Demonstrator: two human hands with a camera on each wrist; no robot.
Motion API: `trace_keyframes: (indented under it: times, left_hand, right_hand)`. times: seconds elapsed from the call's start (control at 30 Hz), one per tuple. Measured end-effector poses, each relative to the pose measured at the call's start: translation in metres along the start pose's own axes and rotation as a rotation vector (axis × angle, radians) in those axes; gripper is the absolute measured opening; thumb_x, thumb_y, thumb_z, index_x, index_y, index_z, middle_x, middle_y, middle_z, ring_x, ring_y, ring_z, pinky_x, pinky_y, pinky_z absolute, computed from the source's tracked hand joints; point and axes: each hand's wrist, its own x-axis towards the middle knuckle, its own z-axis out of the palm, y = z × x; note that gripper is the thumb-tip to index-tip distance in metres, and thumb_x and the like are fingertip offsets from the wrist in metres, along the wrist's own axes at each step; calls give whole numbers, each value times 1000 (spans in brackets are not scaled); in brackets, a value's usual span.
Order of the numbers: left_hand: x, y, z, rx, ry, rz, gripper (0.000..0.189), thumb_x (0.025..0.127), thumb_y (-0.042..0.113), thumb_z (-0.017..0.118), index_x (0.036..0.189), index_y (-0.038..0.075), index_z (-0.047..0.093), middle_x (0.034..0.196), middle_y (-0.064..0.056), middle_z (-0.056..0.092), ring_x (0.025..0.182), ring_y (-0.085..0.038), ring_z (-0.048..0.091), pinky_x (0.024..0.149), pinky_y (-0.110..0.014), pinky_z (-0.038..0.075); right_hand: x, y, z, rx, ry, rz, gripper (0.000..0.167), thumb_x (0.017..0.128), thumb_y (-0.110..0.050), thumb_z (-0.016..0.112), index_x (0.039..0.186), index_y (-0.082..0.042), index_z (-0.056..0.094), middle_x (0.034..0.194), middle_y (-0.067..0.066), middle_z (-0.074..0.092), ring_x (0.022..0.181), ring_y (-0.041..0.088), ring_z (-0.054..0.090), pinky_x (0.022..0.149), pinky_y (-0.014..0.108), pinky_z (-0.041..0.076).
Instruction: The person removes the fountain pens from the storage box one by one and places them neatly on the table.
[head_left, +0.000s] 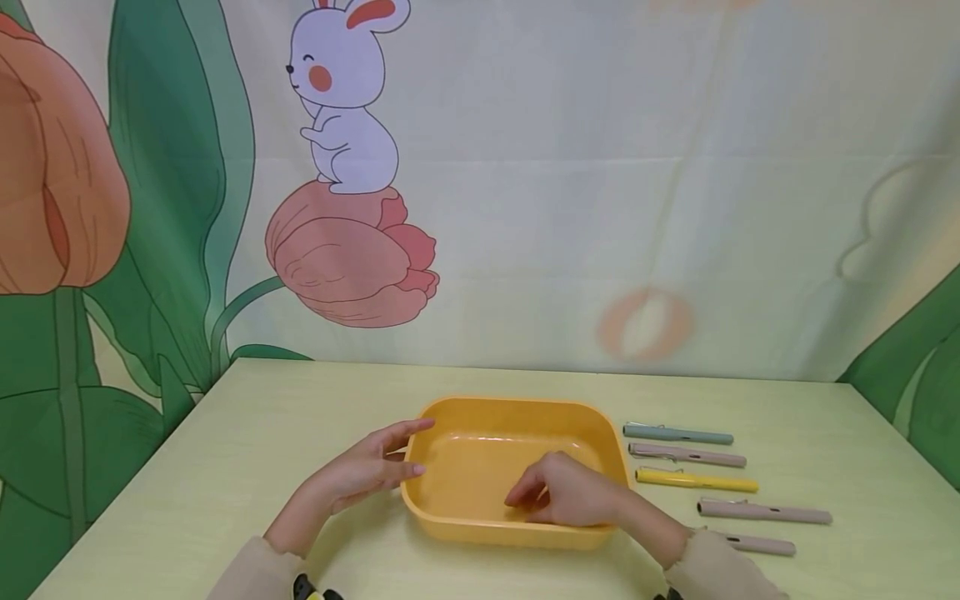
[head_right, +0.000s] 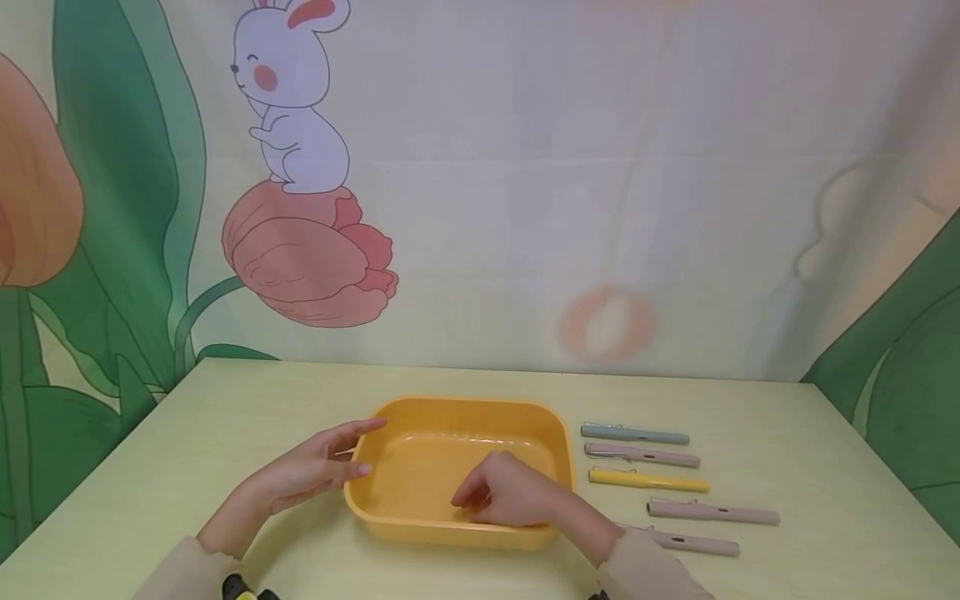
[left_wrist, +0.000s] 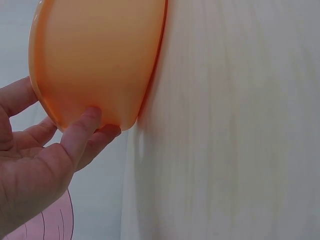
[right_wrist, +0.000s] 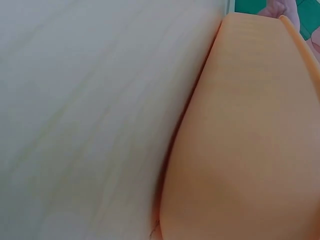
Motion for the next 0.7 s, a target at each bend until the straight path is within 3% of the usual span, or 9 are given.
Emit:
trace_keyframes:
  times: [0.1,0.43,0.7]
  left_hand:
    - [0,0,0,2,2,-1,66,85,3,61,141,2,27,143,-26,22,123,-38,38,91,-38,46]
    - [-1,2,0,8,-2,4,64,86,2,60,141,3,28,143,-27,22,122,-35,40,92,-38,45]
    - [-1,0,-1,9,-10,7,65,86,4,61,141,4,27,143,-26,23,120,-32,43,92,-38,46]
  right_hand:
    - [1,-1,0,-36,-24,-11,17,75,4,68,92,0,71,87,4,69,73,4,61,66,16,51]
    - [7,-1,3,0,-102,3,15,74,10,65,84,1,71,78,2,69,65,-4,57,61,13,50]
    - [11,-4,3,-128,-105,-28,15,71,8,67,77,-5,72,71,-4,68,61,-5,55,58,9,47]
